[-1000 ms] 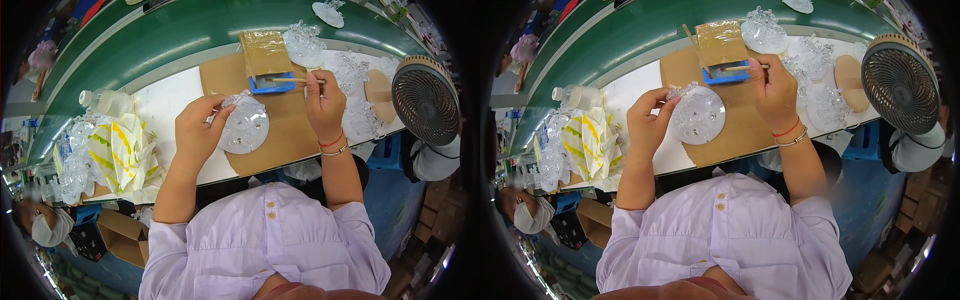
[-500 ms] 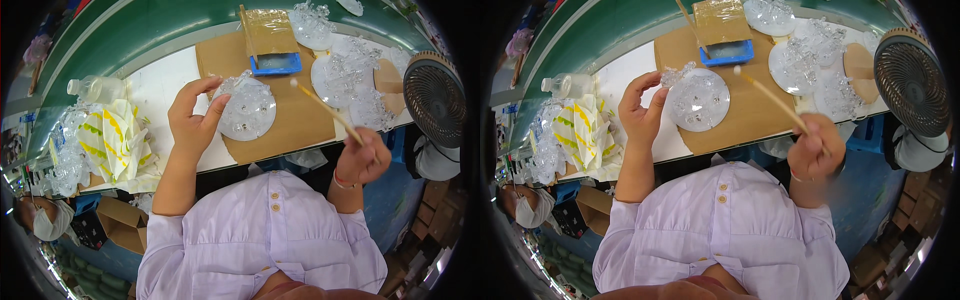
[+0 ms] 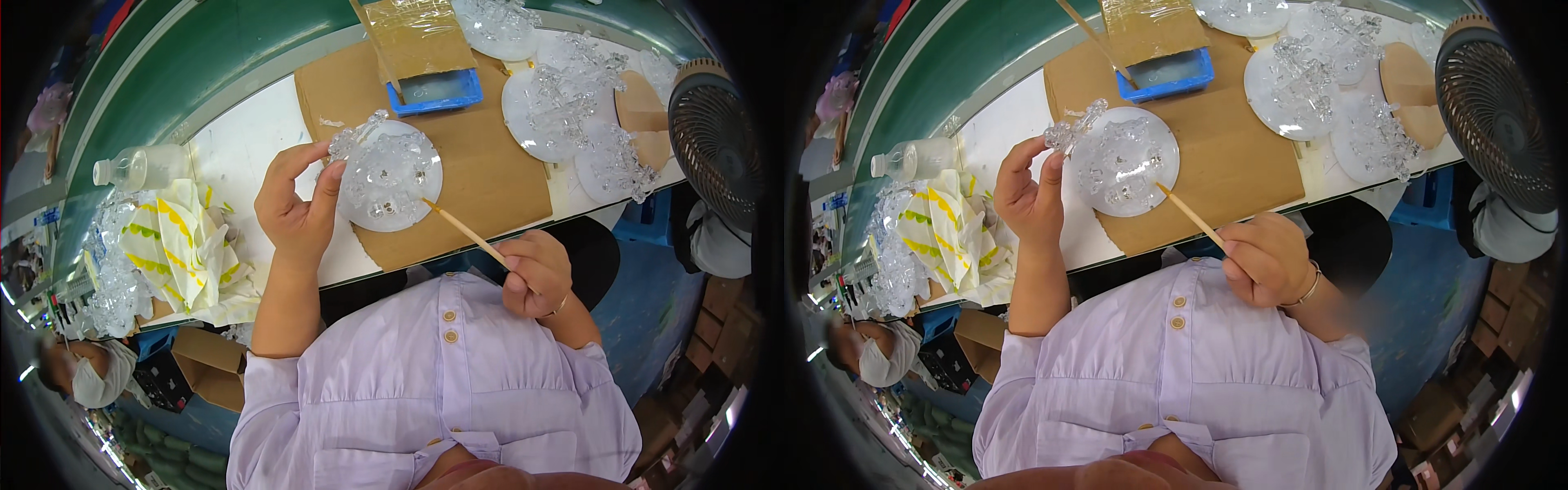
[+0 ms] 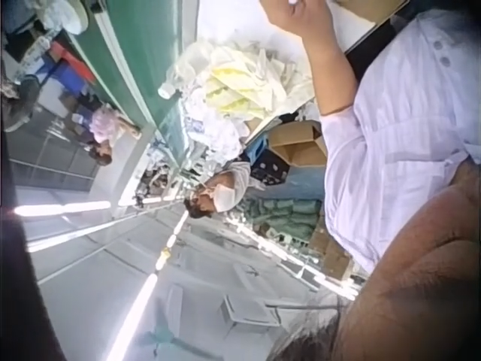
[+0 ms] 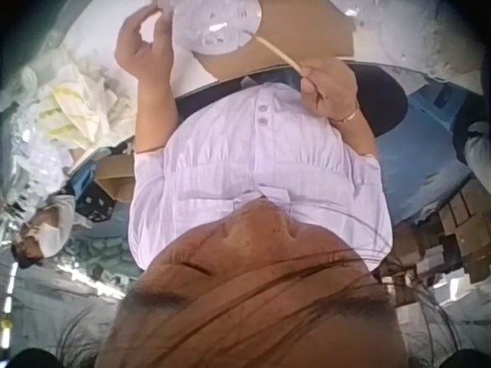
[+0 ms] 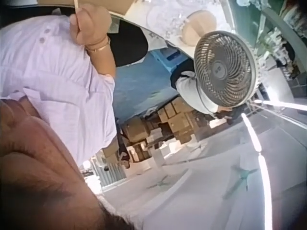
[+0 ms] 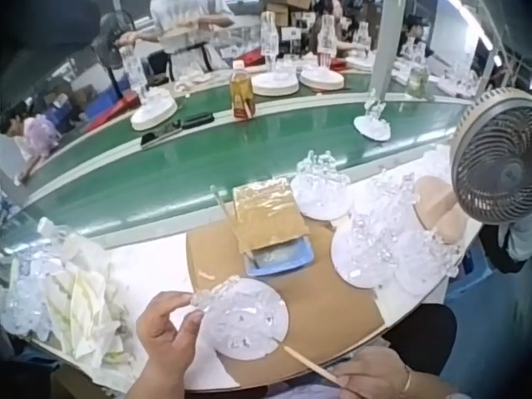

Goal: Applying glue to decorative crystal components and assembling them onto a circular base.

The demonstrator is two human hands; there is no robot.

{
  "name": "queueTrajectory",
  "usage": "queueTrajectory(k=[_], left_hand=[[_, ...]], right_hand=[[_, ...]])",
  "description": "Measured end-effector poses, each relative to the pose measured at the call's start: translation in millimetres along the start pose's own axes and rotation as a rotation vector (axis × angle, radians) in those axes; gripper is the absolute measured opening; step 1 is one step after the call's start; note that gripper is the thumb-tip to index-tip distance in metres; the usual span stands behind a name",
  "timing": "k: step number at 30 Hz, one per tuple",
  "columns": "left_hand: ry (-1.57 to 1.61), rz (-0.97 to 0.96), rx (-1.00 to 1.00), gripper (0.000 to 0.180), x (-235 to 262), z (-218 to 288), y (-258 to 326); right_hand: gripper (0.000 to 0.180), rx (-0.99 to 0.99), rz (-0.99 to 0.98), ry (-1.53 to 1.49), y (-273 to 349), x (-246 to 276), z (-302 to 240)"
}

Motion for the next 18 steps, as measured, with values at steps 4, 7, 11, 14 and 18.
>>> queueTrajectory(k=[4,7,11,14,18], left_hand=[[0.004,-0.010,0.009,0.025,0,-1,2],[0.022,-0.001,-0.002,0.025,0,-3,3],[0.046,0.001,0.003,0.025,-1,-3,3],[0.041,0.004,-0.009,0.025,0,-3,3],[0.039,-0.006,-0.034,0.026,0,-2,3]], right_hand=[[0.016,0.056,-0.015,0.002,2,-11,4],[0.013,0.108,-0.108,0.060,1,-23,2],[0.016,0.201,-0.067,0.117,-6,-30,-5],[0.017,0.184,-0.088,0.090,-16,-29,-8],[0.013,0.029,-0.095,0.044,-34,-28,2]])
Point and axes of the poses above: each hand's wrist, its own y-axis away from the middle knuckle, its own x-axis out of the back of the hand, z = x × y, the point moved 6 cm from there along -y, towards the middle knuckle, and after that the axes turned 9 degrees about z, right-handed, at the moved point
